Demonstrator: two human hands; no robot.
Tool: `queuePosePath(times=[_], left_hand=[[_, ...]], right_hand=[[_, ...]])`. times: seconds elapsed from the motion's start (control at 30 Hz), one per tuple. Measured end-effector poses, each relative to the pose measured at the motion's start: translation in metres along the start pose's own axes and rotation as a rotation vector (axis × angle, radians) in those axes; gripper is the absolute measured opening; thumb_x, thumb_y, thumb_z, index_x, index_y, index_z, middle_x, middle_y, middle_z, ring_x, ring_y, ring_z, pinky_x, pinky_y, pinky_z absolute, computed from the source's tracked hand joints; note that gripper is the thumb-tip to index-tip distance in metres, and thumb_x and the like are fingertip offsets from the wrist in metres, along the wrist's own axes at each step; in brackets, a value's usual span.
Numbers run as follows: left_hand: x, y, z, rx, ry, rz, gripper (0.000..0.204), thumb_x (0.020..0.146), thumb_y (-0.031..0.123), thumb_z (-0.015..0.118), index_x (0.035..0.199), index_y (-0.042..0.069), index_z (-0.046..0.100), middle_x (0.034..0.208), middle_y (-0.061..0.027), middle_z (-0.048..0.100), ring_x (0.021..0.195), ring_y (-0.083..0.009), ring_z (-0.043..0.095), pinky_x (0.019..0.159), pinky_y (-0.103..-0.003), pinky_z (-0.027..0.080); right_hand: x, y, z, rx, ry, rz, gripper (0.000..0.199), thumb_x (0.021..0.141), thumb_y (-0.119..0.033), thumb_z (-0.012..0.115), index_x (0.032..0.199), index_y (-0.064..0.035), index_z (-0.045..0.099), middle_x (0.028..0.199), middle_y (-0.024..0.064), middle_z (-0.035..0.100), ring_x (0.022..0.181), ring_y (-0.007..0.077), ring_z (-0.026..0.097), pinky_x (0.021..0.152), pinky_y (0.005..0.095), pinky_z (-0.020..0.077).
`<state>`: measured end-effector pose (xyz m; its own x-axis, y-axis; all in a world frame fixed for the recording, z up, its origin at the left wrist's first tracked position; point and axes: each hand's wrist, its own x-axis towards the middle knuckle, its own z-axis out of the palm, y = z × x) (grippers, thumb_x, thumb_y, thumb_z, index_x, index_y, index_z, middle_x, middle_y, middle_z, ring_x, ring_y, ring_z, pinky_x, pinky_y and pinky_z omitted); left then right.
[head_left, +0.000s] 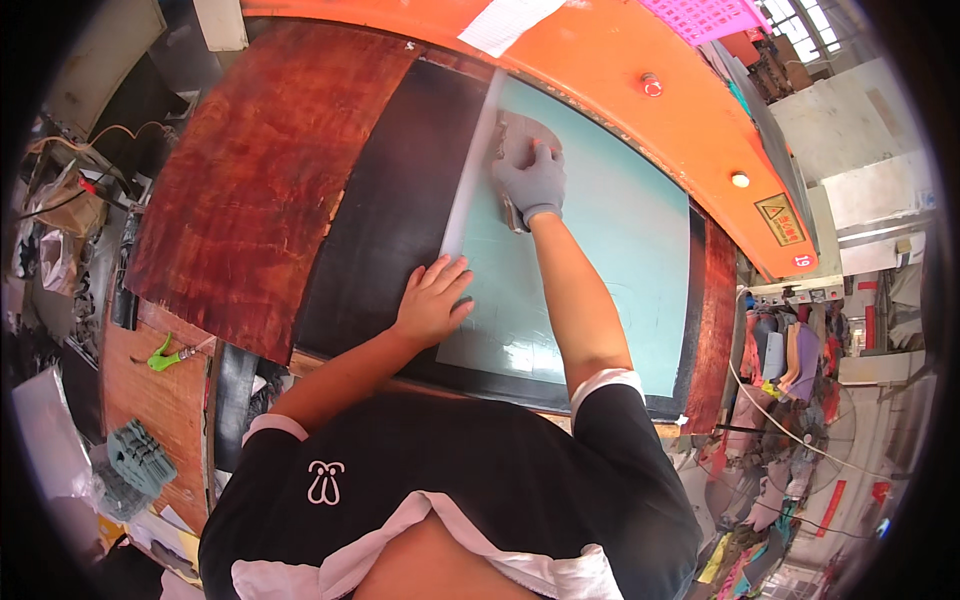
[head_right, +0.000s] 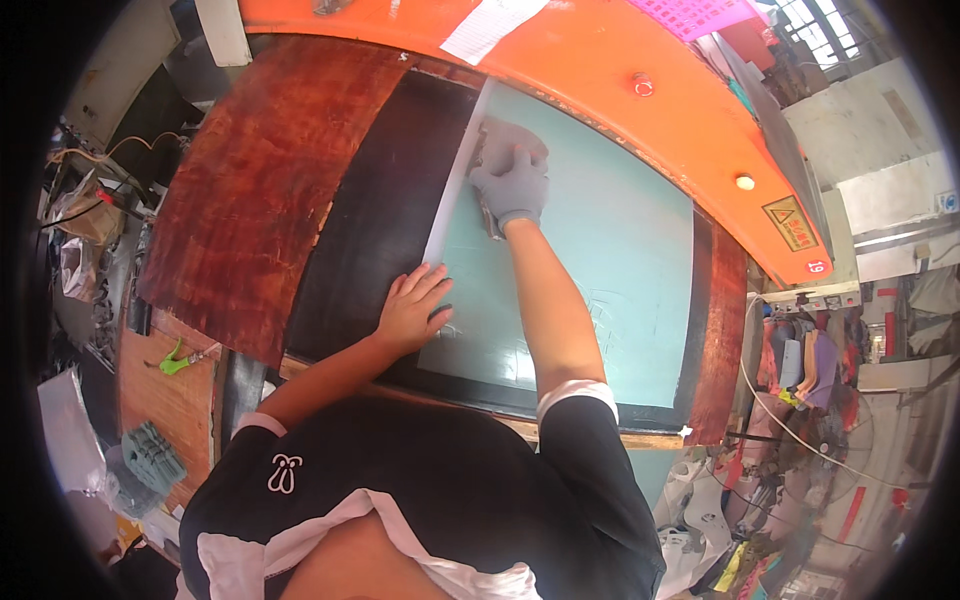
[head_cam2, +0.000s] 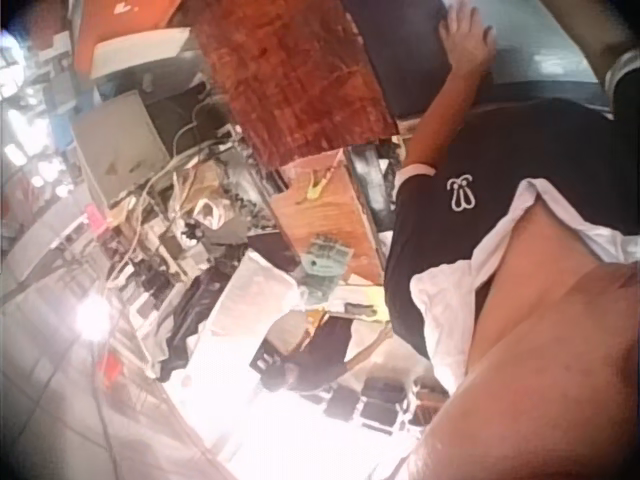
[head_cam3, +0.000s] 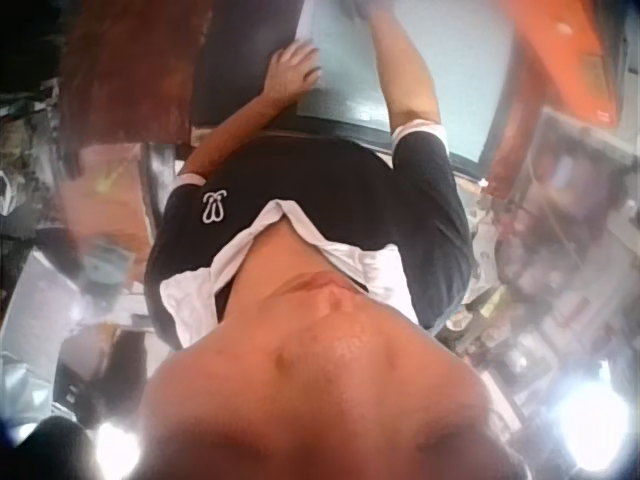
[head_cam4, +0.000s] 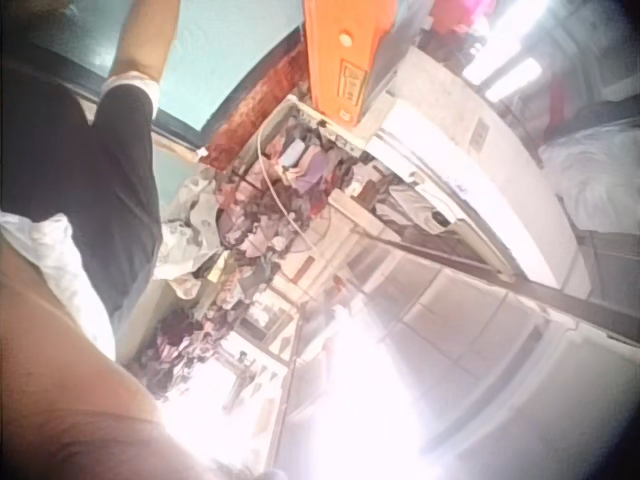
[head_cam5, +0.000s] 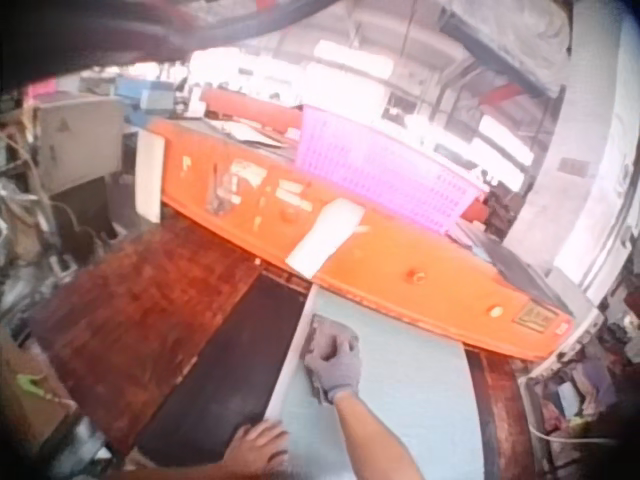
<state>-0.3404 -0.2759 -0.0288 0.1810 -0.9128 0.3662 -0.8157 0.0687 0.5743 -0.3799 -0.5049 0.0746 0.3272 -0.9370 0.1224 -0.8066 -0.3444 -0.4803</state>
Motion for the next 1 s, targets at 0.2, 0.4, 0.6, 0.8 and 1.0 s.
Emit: queuePosePath(times=[0.2,0.4,0.6,0.8,1.0], left_hand=[[0.002,0.000,0.001,-0.045,0.033,0.004,0.043,0.081,0.030,0.063,0.118,0.008,0.057,0.134,-0.0077,0.047,0.127,-0.0297,0.038,0.101,-0.050,0.031],[0.002,-0.004,0.003,-0.058,0.041,0.022,0.045,0.079,0.028,0.064,0.119,0.008,0.055,0.132,-0.0063,0.048,0.127,-0.0282,0.037,0.100,-0.051,0.031],[-0.011,0.002,0.000,-0.106,0.191,-0.119,0.062,0.079,0.026,0.066,0.132,0.006,0.041,0.138,-0.0196,0.036,0.126,-0.0370,0.033,0.100,-0.047,0.033],[-0.071,0.047,-0.030,-1.353,-0.140,-1.206,0.067,0.087,0.032,0.064,0.137,0.004,0.029,0.122,-0.0105,0.046,0.088,-0.0212,0.058,0.067,-0.035,0.050],[-0.051,0.053,-0.017,-1.139,-0.266,-1.053,0.040,0.091,0.032,0.059,0.118,0.005,0.049,0.092,-0.0023,0.059,0.060,-0.0118,0.055,0.051,-0.026,0.047]], right_hand=[[0.004,0.003,0.026,-0.321,-0.011,0.080,0.087,0.066,-0.057,0.062,0.130,-0.0009,0.045,0.138,0.0197,0.037,0.119,0.0383,0.046,0.099,0.0393,0.0395],[0.002,0.102,0.005,0.353,0.035,-0.040,0.073,0.071,-0.046,0.069,0.124,0.0002,0.048,0.123,0.0225,0.050,0.105,0.0347,0.055,0.089,0.0400,0.0461],[-0.115,0.284,-0.119,-0.289,0.413,0.362,0.070,0.075,-0.049,0.064,0.121,0.0021,0.052,0.121,0.0217,0.055,0.113,0.0358,0.052,0.097,0.0420,0.0411],[-0.228,0.452,-0.179,-0.033,0.431,0.813,0.050,0.082,-0.043,0.059,0.098,0.0041,0.061,0.092,0.0194,0.064,0.091,0.0305,0.061,0.085,0.0370,0.0456],[-0.246,0.486,-0.191,0.485,0.291,0.716,0.023,0.084,-0.027,0.057,0.077,-0.0046,0.059,0.066,0.0015,0.053,0.058,0.0119,0.049,0.051,0.0282,0.0397]])
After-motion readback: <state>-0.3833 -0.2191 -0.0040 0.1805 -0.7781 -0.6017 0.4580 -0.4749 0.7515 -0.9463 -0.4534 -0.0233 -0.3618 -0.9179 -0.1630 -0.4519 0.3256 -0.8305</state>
